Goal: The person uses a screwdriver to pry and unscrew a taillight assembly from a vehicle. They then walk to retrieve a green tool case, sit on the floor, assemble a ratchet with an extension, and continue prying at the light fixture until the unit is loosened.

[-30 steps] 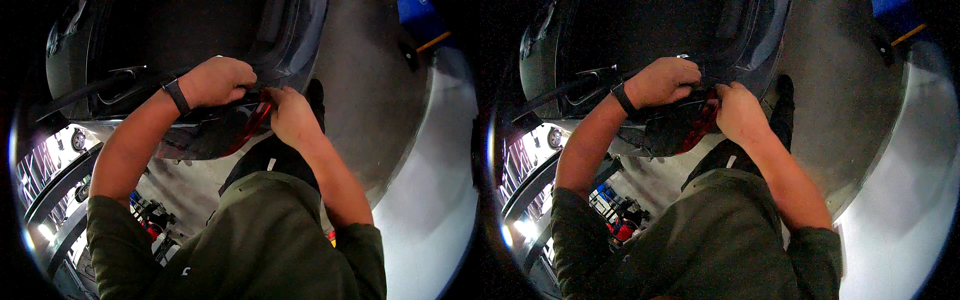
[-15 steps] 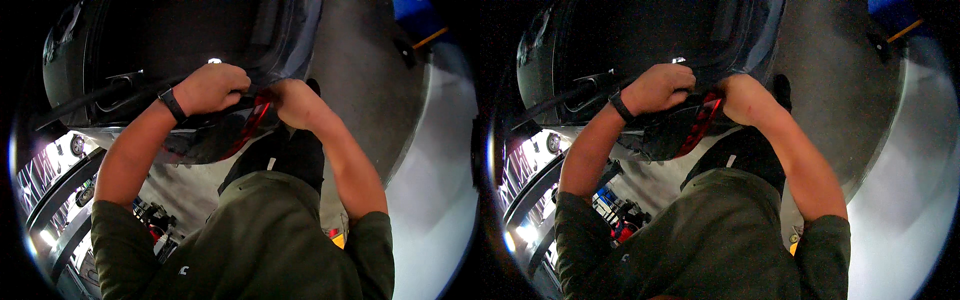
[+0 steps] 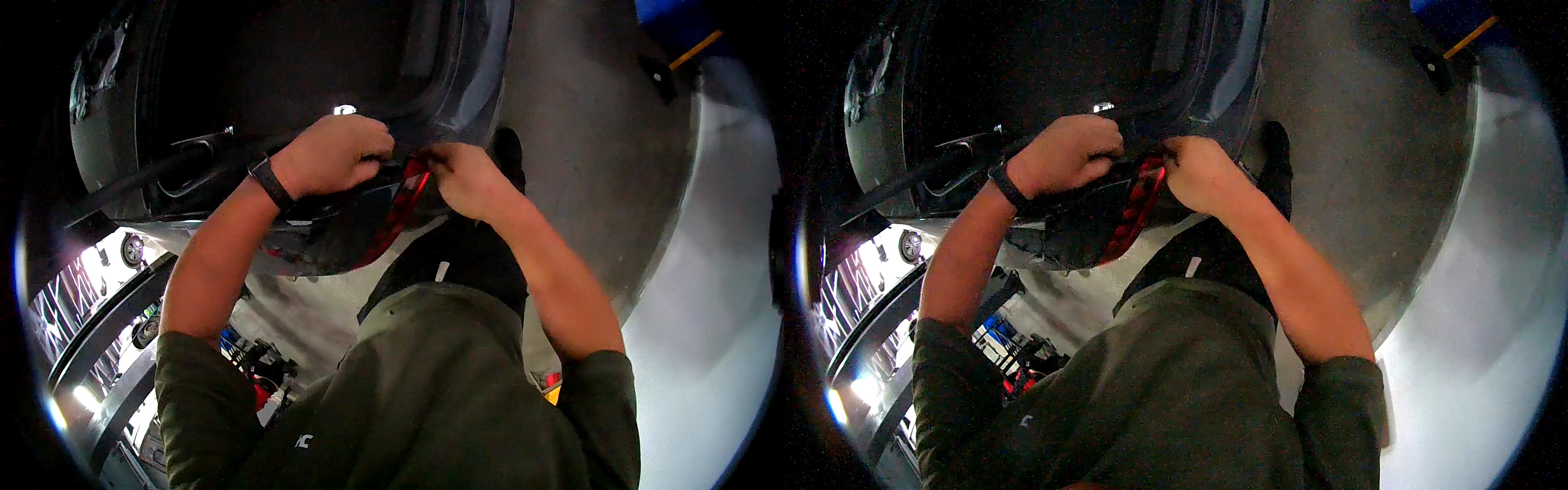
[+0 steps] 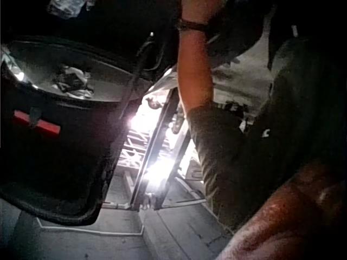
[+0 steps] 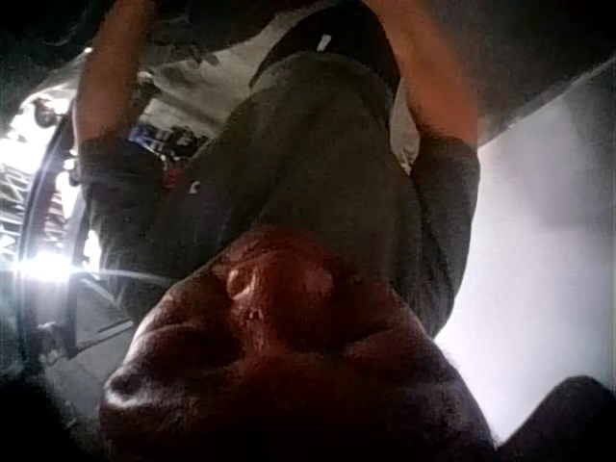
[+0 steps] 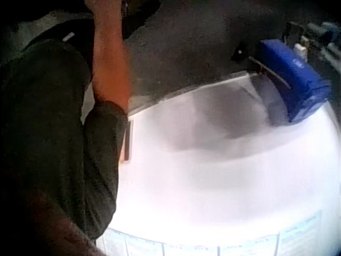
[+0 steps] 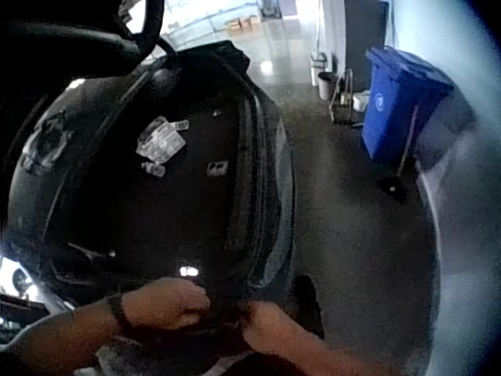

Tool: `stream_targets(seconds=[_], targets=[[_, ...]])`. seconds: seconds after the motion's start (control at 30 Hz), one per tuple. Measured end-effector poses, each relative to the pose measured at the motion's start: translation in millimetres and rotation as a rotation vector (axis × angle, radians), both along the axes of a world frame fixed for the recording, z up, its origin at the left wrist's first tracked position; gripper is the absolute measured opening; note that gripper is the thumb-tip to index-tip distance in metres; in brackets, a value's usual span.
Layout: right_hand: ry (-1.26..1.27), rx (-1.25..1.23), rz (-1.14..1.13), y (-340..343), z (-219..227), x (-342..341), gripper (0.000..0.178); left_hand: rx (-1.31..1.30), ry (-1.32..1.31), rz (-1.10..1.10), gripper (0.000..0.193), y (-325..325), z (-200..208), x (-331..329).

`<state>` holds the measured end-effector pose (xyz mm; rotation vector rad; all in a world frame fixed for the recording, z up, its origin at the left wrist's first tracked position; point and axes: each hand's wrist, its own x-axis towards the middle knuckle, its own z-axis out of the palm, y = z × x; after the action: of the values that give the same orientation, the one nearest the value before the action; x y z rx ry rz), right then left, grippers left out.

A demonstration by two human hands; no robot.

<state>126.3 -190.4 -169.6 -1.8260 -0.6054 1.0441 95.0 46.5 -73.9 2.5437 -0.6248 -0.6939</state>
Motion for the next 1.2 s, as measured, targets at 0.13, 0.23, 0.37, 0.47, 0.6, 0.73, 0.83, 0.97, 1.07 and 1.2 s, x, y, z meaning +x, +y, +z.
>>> stream_targets(seconds=[0.13,0.23,0.37,0.47,0.6,0.73,0.83,0.97,1.07,1.2], targets=[[0.065,0.047,-0.117,-2,-7,-4,0.027,0.018,0.013,0.009,0.013,-4,5,5],[0.087,0.071,-0.185,-5,-11,-13,0.027,-0.009,0.019,0.007,0.015,-4,3,4],[0.138,0.073,-0.264,-5,-8,-17,0.027,-0.030,-0.007,0.001,0.015,-5,3,4],[0.123,0.101,-0.324,-3,-4,-23,0.027,-0.055,-0.015,0.017,0.015,-2,3,2],[0.134,0.131,-0.476,-4,-15,-44,0.027,-0.136,-0.011,0.192,0.016,-24,11,8],[0.111,-0.036,-0.366,-22,-36,-48,0.026,-0.174,-0.095,0.230,0.017,-23,12,13],[0.123,-0.081,-0.402,-39,-25,-25,0.030,-0.136,-0.091,0.402,0.016,-10,23,12],[0.065,0.173,-0.586,-50,-28,-9,0.038,-0.175,-0.134,0.479,0.015,-8,27,9],[0.394,0.332,-0.661,-53,-23,1,0.032,-0.187,-0.176,0.579,0.015,0,28,5],[0.645,0.381,-0.690,-50,-20,14,0.025,-0.230,-0.122,0.724,0.014,4,38,10]])
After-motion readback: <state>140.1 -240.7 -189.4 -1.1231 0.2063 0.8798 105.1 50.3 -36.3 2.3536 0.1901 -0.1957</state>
